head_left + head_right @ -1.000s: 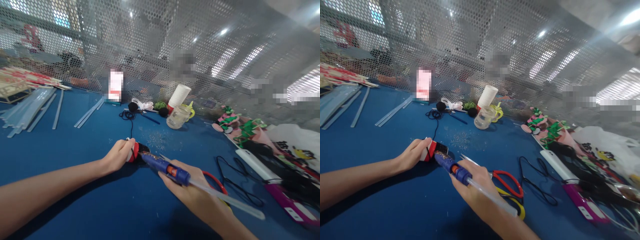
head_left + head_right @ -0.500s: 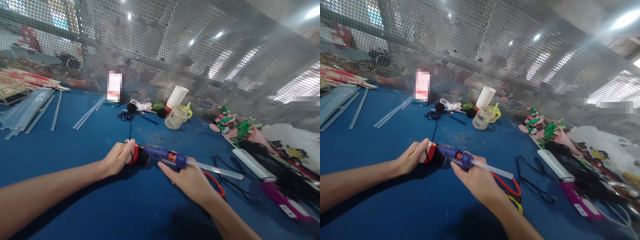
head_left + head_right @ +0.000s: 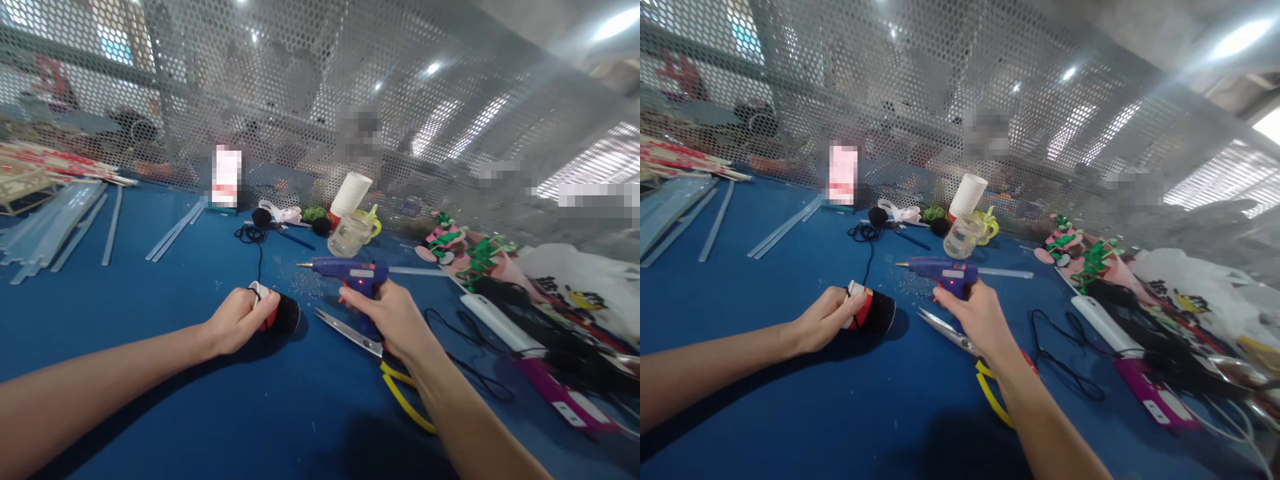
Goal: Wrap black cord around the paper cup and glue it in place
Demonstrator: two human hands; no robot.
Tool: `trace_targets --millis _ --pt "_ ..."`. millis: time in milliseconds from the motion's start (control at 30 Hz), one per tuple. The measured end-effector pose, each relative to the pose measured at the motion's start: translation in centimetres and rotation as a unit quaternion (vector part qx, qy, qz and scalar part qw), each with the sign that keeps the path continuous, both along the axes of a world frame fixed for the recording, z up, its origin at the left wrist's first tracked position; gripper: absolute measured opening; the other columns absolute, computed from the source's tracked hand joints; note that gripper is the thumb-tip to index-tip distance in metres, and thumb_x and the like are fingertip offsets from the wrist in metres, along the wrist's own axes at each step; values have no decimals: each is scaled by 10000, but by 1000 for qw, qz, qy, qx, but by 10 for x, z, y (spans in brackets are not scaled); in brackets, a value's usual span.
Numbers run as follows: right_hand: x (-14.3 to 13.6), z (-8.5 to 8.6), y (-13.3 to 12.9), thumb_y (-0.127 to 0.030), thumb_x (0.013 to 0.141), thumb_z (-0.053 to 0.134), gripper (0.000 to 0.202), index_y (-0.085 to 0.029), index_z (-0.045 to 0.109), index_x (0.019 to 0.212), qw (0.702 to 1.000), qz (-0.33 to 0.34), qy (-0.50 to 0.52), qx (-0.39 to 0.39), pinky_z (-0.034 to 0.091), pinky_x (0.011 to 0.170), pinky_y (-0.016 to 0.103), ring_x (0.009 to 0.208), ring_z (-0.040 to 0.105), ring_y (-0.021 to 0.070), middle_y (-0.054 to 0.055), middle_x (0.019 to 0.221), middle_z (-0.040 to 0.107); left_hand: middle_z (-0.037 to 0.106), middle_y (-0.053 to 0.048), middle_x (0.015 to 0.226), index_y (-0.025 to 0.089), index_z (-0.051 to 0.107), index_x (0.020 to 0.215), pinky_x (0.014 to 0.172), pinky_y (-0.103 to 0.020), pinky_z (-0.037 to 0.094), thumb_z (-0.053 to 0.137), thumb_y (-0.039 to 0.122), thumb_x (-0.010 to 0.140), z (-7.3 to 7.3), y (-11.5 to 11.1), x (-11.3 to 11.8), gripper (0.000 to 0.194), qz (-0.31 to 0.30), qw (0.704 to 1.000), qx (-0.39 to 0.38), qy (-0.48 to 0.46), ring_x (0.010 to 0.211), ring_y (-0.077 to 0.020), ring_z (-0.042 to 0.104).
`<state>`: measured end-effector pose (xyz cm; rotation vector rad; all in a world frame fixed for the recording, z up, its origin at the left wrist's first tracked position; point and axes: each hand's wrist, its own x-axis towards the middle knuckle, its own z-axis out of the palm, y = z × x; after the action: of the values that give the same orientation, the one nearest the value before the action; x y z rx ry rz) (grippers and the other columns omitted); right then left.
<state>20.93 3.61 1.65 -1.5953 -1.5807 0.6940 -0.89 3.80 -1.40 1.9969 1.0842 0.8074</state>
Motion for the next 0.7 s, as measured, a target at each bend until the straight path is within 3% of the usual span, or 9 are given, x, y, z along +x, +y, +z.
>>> trace_targets --millis 67,200,333,400,500,600,700 --pt "5 -4 15 -381 658 551 258 -129 554 715 1000 -2 0 -31 451 539 240 609 585 146 63 692 630 230 49 434 178 229 427 418 -218 209 238 374 819 0 0 0 439 -9 1000 11 -3 427 -74 216" --pt "9 -19 39 -374 709 483 279 -136 526 570 995 5 -51 -80 415 412 220 429 526 110 52 547 595 254 50 432 175 269 429 419 -221 213 249 324 822 1 -1 -1 420 -30 998 53 4 424 -75 233" --pt "12 -32 53 -386 711 482 307 -169 459 496 989 -17 -120 -81 372 359 235 322 479 121 14 386 507 237 51 432 177 247 435 433 -236 216 264 295 814 0 -3 -2 397 -49 994 96 30 416 -76 222" --pt "12 -30 54 -339 692 526 288 -177 441 469 985 -30 -159 -54 385 405 250 405 531 156 28 404 507 213 54 429 177 221 435 437 -250 206 287 298 807 0 -3 -2 397 -57 990 121 49 409 -75 199" --pt "0 -13 49 -235 661 577 175 -162 498 524 979 -22 -205 10 418 584 284 715 574 201 76 625 579 184 57 419 178 185 432 436 -266 191 314 300 799 0 -4 -1 408 -68 983 156 66 401 -76 176" --pt "-32 17 33 -264 706 549 97 -172 577 695 971 80 -215 61 400 727 262 848 532 147 42 822 591 203 54 414 179 198 426 437 -267 197 325 297 792 0 -5 -1 405 -85 975 192 70 402 -80 189" --pt "-73 44 19 -250 801 430 194 -151 595 776 918 303 -216 139 402 744 230 880 517 113 45 912 577 209 55 399 180 207 412 425 -266 191 353 310 778 -1 -7 0 414 -75 969 218 84 391 -80 179"
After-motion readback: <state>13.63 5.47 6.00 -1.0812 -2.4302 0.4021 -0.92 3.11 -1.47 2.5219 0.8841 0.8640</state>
